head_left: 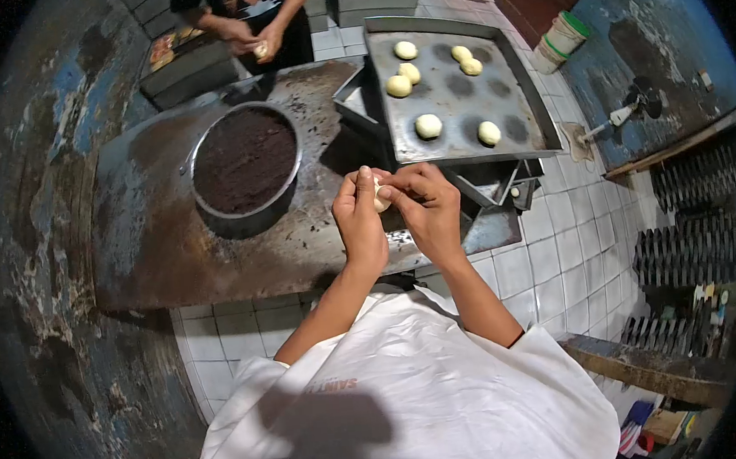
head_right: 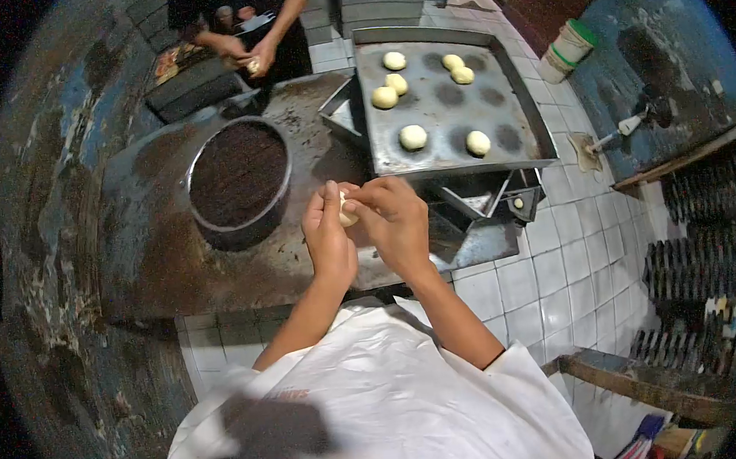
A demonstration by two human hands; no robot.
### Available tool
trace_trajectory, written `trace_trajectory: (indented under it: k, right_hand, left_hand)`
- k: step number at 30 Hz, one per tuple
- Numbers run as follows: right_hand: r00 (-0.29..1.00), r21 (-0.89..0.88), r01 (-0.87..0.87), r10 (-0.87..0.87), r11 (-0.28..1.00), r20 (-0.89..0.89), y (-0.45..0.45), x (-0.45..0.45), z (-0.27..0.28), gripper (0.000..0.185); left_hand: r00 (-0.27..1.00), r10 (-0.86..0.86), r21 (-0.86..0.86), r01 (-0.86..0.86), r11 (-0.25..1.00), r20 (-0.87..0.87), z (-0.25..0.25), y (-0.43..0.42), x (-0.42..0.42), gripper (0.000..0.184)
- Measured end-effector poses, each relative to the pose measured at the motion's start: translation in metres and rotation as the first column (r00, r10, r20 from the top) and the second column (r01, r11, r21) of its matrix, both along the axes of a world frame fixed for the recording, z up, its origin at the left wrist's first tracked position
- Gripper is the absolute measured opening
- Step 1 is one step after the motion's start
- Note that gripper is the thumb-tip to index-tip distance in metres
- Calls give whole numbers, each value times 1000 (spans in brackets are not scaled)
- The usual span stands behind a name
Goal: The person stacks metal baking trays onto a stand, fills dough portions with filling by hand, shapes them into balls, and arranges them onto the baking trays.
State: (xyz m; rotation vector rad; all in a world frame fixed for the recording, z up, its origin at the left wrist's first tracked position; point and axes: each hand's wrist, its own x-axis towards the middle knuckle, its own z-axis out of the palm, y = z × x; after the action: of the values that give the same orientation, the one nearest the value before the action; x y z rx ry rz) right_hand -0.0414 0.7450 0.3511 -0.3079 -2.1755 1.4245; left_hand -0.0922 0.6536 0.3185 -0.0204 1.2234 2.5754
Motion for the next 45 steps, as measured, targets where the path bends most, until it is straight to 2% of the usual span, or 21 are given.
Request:
trace_trajectory:
  k: [3,5,7,9,11,13,15,17,19,21,23,24,27,28,29,31,35,39,40,43,45]
  right_hand:
    - [990,24,124,-125,992,58,43,13,9,29]
    - [1000,-491,0,12,871,21,72,21,2,39]
    - [970,-634,-87,212,768,123,102,39,7,37]
    - [879,-606,-108,360,788,313,144,64,-18,32]
    - [861,-702,-105,417,705,290,174,77,-4,28]
    - [795,-668,-220,528,711,300,218,85,2,29]
    - [826,-469,-236,430,851,364,267,75,8,32]
    - [870,100,-148,82,984,485,311,50,17,41]
    - [968,598,-80,-82,798,238,354,26,-15,55]
    - [909,756,-366,32,543,417,424,23,-90,63]
    - [920,833,-375,51,406,389,434,19,-87,63]
    - [769,563,-425,-46,709,637,429,4,-55,62]
    - [526,176,-182,-55,967,849,429,-43,-32,62]
    - [810,503,-252,-104,827,577,437,-59,-67,64]
    - [975,779,-169,-15,604,223,441,-69,-94,67]
    - [896,780,-388,1,492,445,425,-67,-115,73]
    - [828,704,-490,21,514,561,422,-65,-102,77]
    - [940,730,-273,15,626,340,423,-99,-87,64]
    - [983,821,-154,4,550,182,425,-120,-85,55]
    - [998,918,-30,-38,395,50,413,-169,-76,38]
    - [987,897,-113,-53,426,150,424,-194,-103,37]
  left_hand:
    - [982,-14,-71,0,997,-187,5,42,17,28]
    - [965,-69,-118,40,992,-253,11,60,26,31]
    - [867,-245,-264,137,955,-435,12,81,33,36]
    - [703,-435,-404,225,887,-563,5,103,34,48]
    - [578,-566,-574,195,795,-588,2,124,43,49]
    - [587,-608,-639,191,745,-534,4,137,54,46]
    - [689,-454,-504,148,851,-565,-4,146,50,35]
    - [792,-321,-466,52,883,-520,-1,134,38,29]
    - [888,-209,-461,-4,887,-410,-15,113,27,24]
    - [928,-72,-456,-112,883,-366,-26,84,23,21]
    - [947,55,-490,-213,845,-315,-29,52,24,18]
    - [953,151,-494,-266,828,-261,-34,38,27,18]
    - [925,354,-473,-377,796,-142,-53,6,34,18]
    - [926,352,-477,-373,796,-135,-58,3,36,18]
    - [919,376,-476,-387,790,-122,-61,0,38,18]
    - [904,412,-473,-415,777,-115,-60,-1,42,19]
    - [841,500,-439,-537,721,-206,-54,-15,63,18]
    - [739,656,-460,-641,614,-153,-67,-33,76,15]
    - [734,663,-387,-659,644,-146,-76,-38,76,14]
    - [795,596,-388,-587,710,-112,-73,-20,62,12]
    - [811,565,-376,-576,725,-153,-62,-3,50,11]
